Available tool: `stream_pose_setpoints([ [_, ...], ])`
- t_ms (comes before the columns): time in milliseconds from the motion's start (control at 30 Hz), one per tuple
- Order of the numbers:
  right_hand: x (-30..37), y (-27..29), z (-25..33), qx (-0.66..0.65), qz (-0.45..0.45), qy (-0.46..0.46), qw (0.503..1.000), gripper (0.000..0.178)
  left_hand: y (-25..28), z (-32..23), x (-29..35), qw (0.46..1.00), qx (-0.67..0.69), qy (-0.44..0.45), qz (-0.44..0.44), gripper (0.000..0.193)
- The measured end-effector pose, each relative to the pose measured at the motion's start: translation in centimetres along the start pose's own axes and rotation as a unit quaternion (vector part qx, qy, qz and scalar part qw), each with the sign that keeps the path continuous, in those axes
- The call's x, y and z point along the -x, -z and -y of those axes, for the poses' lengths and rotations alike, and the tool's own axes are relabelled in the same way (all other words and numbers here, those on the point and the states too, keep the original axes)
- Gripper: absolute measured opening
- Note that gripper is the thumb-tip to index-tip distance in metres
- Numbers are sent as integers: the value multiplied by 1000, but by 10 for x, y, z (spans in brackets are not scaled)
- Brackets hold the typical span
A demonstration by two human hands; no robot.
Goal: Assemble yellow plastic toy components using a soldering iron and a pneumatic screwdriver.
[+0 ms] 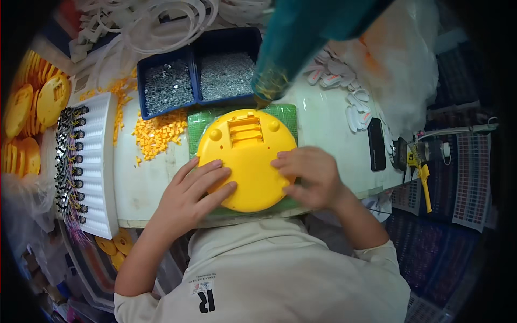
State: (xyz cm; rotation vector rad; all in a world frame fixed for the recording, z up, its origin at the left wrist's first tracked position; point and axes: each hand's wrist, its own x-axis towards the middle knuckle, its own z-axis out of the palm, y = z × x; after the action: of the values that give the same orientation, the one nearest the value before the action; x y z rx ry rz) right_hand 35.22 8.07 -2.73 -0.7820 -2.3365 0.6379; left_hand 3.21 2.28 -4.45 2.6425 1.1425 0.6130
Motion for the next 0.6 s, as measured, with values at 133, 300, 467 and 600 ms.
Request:
stream_pose_setpoints([
  [133,-68,5,-42,76,-70,-38,994,19,-4,7,-2,1000,-5,-20,-2,42],
  [300,-151,-12,-96,184,-66,52,979,16,-1,0,4,997,-57,-49,-2,41],
  [467,-170,-27,-133,241,-50,85,965,12,30,9,-23,994,103,30,-16,44],
  [600,-167,-19,-122,42,-42,-1,998,7,28,49,-78,985,57,81,-143,35],
])
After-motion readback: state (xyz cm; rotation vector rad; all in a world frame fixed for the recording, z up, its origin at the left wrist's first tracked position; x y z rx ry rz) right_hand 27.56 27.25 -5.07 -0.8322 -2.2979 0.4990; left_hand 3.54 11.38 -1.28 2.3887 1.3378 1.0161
